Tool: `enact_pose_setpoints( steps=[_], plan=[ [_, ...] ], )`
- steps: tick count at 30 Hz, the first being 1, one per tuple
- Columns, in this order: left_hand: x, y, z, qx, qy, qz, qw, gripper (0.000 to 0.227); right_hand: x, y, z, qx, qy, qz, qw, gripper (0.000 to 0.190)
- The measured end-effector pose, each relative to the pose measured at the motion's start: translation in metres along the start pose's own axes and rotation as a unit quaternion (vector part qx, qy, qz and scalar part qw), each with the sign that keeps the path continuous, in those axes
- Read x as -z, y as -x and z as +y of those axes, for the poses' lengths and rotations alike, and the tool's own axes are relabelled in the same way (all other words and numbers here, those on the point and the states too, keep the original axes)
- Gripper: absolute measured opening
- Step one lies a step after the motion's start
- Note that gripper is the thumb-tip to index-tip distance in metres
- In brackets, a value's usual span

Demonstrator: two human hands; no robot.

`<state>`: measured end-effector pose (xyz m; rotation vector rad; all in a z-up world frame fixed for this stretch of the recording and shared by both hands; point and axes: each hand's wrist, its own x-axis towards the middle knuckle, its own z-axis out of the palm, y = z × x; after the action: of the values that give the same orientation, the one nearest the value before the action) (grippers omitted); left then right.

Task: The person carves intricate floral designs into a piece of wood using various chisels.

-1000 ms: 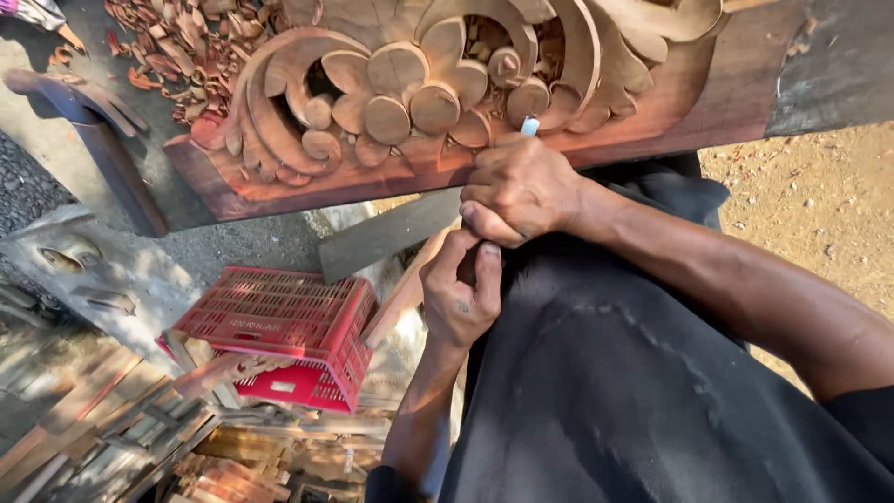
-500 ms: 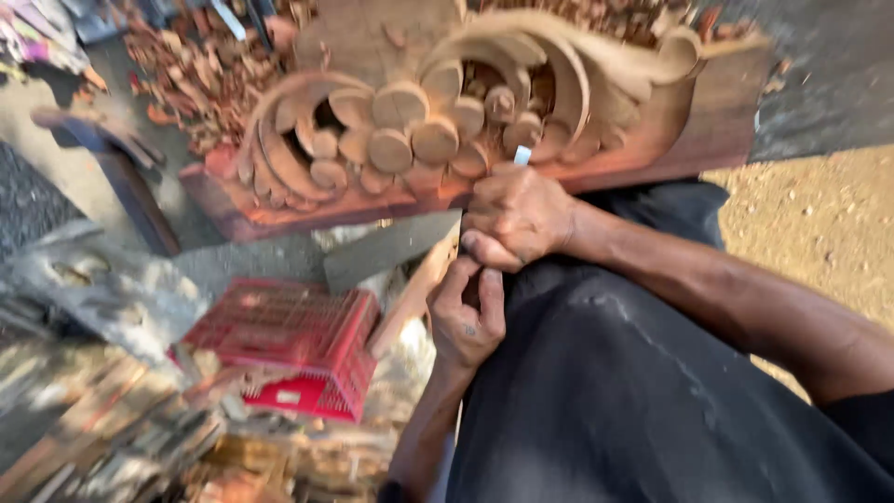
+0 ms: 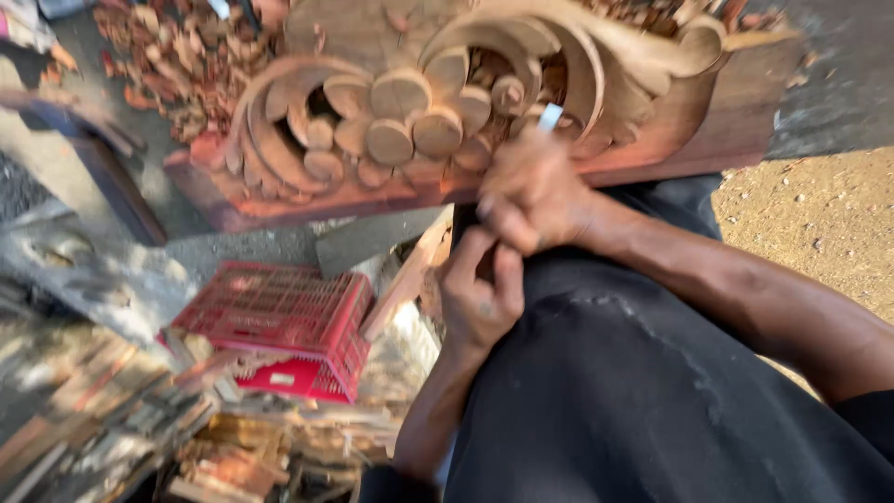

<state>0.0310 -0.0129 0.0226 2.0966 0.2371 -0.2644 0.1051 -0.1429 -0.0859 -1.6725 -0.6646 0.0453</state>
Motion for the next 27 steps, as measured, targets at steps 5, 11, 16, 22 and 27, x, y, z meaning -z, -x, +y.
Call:
enact_pose_setpoints(
  steps=[5,11,16,22,27],
  plan=[
    [0.003,0.002,-0.007,-0.047,-0.015,0.011,0.999,0.004,0.004,-0.006,0.013,0.112,0.115,-0.072,0.984,0.024],
    [0.005,0.015,0.004,0.008,-0.056,-0.005,0.998,0.008,0.008,-0.006,-0.002,0.099,0.056,-0.098,0.989,0.024],
    [0.004,0.019,0.007,0.009,-0.058,-0.009,0.998,0.010,0.008,-0.004,-0.004,0.092,0.030,-0.106,0.990,0.025],
    [-0.009,0.012,0.000,0.047,-0.021,0.004,0.999,0.006,0.008,0.000,0.001,0.053,0.042,-0.108,0.992,0.025],
    [-0.012,0.020,0.010,0.007,0.002,0.027,1.000,0.010,0.006,0.008,0.005,0.099,0.072,-0.041,0.992,0.023]
  ],
)
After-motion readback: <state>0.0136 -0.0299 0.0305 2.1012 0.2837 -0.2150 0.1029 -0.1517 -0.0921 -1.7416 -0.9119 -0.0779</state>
